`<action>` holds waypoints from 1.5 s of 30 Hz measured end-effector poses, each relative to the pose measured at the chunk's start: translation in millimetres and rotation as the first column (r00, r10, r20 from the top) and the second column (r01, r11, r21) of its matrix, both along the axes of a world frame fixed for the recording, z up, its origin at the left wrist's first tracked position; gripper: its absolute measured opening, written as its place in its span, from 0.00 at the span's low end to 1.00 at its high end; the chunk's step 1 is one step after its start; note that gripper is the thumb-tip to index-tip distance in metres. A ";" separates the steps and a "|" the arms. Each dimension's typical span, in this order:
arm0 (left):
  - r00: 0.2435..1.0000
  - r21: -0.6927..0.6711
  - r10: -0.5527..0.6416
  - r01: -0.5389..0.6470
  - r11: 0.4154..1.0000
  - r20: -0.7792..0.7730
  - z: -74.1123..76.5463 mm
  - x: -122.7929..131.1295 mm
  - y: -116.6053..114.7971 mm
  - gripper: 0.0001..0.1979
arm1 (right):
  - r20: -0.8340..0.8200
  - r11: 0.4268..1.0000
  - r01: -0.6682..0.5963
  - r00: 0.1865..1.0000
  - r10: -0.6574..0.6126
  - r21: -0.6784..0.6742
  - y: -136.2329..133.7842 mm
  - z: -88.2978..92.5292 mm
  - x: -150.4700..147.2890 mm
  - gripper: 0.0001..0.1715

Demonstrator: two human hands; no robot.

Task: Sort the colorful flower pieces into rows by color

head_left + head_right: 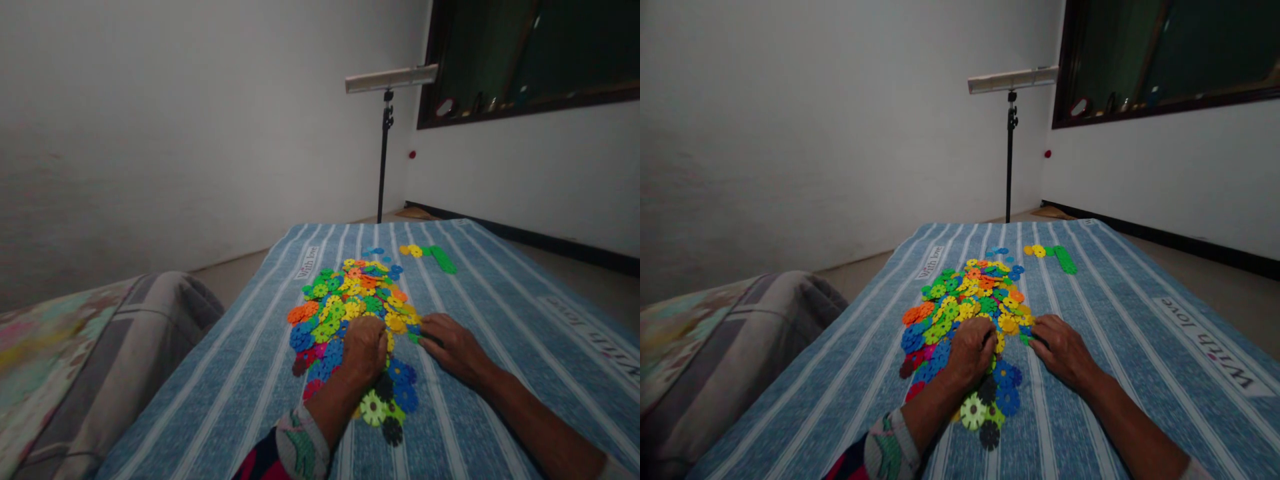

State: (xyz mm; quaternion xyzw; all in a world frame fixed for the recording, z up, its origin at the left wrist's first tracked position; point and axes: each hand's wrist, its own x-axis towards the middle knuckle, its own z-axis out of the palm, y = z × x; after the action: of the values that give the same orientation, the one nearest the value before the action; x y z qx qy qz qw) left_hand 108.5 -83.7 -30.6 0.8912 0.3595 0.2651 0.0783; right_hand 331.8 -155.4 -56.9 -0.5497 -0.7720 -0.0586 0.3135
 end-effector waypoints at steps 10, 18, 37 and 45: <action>1.000 0.004 -0.001 0.001 1.000 0.008 1.2 -0.2 -0.3 0.06 | -0.005 1.000 -0.007 1.000 0.007 0.009 0.2 2.3 -0.2 0.07; 1.000 0.041 -0.019 0.019 0.999 -0.016 2.9 0.0 -0.4 0.07 | 0.035 0.999 0.019 0.999 -0.018 -0.027 0.9 2.2 -0.1 0.07; 0.765 0.041 -0.554 0.598 0.801 -0.329 25.0 -15.9 -75.3 0.12 | 0.036 0.996 0.014 0.999 -0.011 -0.086 -0.2 2.8 4.5 0.09; 0.755 0.124 -0.550 0.622 0.773 -0.357 8.2 -32.2 -71.4 0.13 | 0.029 0.996 -0.012 0.999 0.015 -0.088 -0.4 3.7 5.3 0.09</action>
State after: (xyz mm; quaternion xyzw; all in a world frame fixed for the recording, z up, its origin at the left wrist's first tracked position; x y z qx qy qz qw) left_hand 76.4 -155.1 -22.4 0.9911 0.0335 0.1289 -0.0035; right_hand 337.1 -155.8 -53.2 -0.5569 -0.7821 -0.0306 0.2781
